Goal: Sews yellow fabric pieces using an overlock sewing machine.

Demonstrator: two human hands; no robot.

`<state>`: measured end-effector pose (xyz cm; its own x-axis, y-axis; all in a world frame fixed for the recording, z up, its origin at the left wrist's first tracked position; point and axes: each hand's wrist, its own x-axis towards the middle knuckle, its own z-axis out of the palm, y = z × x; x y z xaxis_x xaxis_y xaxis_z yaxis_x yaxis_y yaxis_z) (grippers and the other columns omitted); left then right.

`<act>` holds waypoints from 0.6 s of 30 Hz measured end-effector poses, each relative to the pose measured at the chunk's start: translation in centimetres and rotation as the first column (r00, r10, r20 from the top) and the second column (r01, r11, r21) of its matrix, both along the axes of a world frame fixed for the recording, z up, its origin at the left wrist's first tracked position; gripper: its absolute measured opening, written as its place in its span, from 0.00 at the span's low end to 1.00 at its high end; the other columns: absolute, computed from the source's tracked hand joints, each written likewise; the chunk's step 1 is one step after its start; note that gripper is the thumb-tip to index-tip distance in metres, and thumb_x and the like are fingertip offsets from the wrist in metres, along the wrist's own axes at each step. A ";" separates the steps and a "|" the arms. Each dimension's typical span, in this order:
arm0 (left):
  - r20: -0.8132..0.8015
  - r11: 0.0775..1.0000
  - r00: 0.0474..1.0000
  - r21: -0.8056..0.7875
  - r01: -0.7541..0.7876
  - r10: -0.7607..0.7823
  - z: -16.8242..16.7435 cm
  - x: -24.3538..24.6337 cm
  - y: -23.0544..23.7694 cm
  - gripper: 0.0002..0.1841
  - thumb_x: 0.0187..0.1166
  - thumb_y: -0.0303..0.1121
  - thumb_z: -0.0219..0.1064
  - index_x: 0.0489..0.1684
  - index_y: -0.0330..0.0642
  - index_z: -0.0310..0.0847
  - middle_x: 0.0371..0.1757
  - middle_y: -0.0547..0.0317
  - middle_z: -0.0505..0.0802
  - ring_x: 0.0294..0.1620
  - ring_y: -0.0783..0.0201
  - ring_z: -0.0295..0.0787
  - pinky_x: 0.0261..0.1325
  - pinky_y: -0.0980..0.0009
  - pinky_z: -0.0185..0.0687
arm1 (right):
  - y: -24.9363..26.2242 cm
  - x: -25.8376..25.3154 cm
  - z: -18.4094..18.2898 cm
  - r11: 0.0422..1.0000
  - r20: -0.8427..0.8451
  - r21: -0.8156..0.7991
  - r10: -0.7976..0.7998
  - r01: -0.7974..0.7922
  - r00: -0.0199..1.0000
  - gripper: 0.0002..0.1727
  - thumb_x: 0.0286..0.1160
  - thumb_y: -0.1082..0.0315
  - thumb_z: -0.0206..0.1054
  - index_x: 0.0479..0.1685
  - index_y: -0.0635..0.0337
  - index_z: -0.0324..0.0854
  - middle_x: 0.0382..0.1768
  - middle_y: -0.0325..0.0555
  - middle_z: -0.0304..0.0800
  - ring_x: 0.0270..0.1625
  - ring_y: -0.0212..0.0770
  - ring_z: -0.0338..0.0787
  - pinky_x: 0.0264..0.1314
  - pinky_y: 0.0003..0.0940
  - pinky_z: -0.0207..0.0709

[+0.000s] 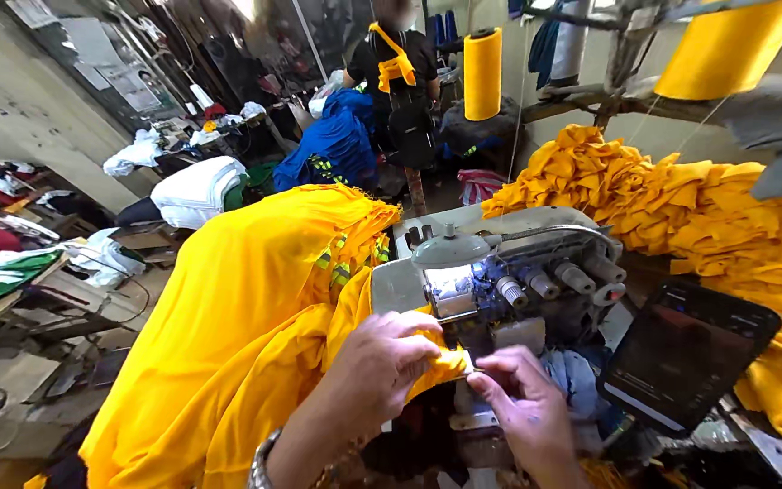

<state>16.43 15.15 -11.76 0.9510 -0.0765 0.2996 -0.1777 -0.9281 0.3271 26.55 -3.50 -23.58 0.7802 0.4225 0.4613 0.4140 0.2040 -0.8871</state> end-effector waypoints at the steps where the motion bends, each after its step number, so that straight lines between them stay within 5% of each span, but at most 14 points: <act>1: -0.059 0.997 0.997 -0.047 0.053 -0.056 1.0 0.2 -0.1 0.12 0.87 0.40 0.60 0.45 0.53 0.93 0.55 0.73 0.94 0.57 0.75 0.89 0.60 0.67 0.87 | 0.1 0.8 0.8 0.998 0.138 -0.066 0.014 -0.004 0.990 0.14 0.74 0.58 0.75 0.52 0.53 0.92 0.50 0.40 0.90 0.35 0.24 0.86 0.34 0.20 0.84; 3: -0.151 0.995 0.983 -0.042 0.095 -0.100 2.4 0.8 -0.3 0.11 0.87 0.38 0.61 0.44 0.48 0.92 0.40 0.68 0.92 0.42 0.74 0.89 0.46 0.68 0.88 | 0.7 2.2 2.5 0.972 0.209 -0.192 0.177 -0.137 0.962 0.13 0.71 0.64 0.72 0.53 0.53 0.92 0.52 0.40 0.91 0.34 0.25 0.86 0.34 0.24 0.84; 6: -0.167 0.964 0.986 0.264 0.025 0.020 3.3 2.1 0.0 0.08 0.82 0.39 0.69 0.37 0.48 0.90 0.31 0.63 0.90 0.32 0.62 0.90 0.34 0.55 0.86 | 1.5 3.6 3.8 0.881 0.070 -0.267 0.421 -0.389 0.904 0.11 0.81 0.61 0.68 0.43 0.59 0.91 0.42 0.39 0.91 0.31 0.26 0.86 0.36 0.24 0.84; 11: -0.174 0.921 0.984 0.388 0.044 0.027 3.3 2.4 -0.7 0.09 0.82 0.40 0.68 0.35 0.48 0.90 0.32 0.61 0.90 0.33 0.59 0.90 0.34 0.54 0.85 | 1.0 4.0 4.9 0.775 -0.154 -0.300 0.536 -0.556 0.830 0.12 0.84 0.59 0.66 0.47 0.59 0.87 0.35 0.37 0.88 0.24 0.27 0.83 0.29 0.24 0.82; 14: -0.157 0.924 0.987 0.375 0.079 -0.021 2.7 2.7 0.1 0.09 0.83 0.38 0.67 0.35 0.45 0.90 0.32 0.59 0.90 0.35 0.58 0.91 0.36 0.54 0.85 | 1.4 4.4 5.2 0.775 -0.192 -0.307 0.518 -0.552 0.834 0.12 0.75 0.58 0.74 0.44 0.58 0.88 0.34 0.36 0.90 0.24 0.26 0.84 0.28 0.23 0.82; 18: -0.141 0.923 0.990 0.377 0.081 -0.029 2.4 2.6 -0.1 0.08 0.81 0.35 0.69 0.33 0.46 0.89 0.32 0.60 0.90 0.33 0.59 0.90 0.34 0.55 0.85 | 1.6 4.4 5.6 0.752 -0.193 -0.376 0.507 -0.541 0.840 0.10 0.80 0.61 0.71 0.42 0.60 0.88 0.30 0.37 0.88 0.22 0.25 0.82 0.28 0.22 0.80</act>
